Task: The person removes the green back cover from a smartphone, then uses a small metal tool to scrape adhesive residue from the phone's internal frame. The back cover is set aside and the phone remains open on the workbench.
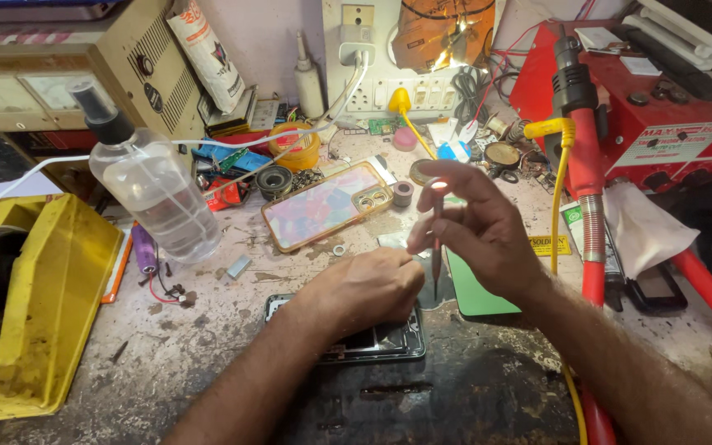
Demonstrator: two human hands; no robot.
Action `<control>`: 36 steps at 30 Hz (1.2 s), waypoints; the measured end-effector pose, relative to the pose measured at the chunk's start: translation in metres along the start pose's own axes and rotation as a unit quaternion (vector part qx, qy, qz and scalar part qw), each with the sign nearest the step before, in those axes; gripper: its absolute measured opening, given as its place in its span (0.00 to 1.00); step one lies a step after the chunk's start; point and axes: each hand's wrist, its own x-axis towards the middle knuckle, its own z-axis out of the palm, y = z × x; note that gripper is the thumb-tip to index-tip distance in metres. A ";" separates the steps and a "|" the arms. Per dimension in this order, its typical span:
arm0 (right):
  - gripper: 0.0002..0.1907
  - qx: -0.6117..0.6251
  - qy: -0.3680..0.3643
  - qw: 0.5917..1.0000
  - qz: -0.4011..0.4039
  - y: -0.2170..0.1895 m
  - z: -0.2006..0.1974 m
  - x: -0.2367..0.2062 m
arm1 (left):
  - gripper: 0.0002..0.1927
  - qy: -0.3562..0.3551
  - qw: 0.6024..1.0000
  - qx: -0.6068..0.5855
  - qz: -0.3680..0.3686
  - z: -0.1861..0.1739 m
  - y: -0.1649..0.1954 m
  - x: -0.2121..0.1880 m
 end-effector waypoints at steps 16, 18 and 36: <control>0.21 -0.051 -0.085 0.995 0.021 0.009 0.007 -0.009 | 0.19 0.055 0.977 -0.189 0.084 -0.025 -0.027 -0.026; 0.21 -0.060 -0.083 0.995 0.018 0.008 0.007 -0.008 | 0.19 0.046 0.980 -0.180 0.070 -0.025 -0.027 -0.025; 0.19 -0.079 -0.083 0.993 -0.006 0.005 0.002 -0.007 | 0.16 0.035 0.974 -0.212 0.076 -0.018 -0.027 -0.025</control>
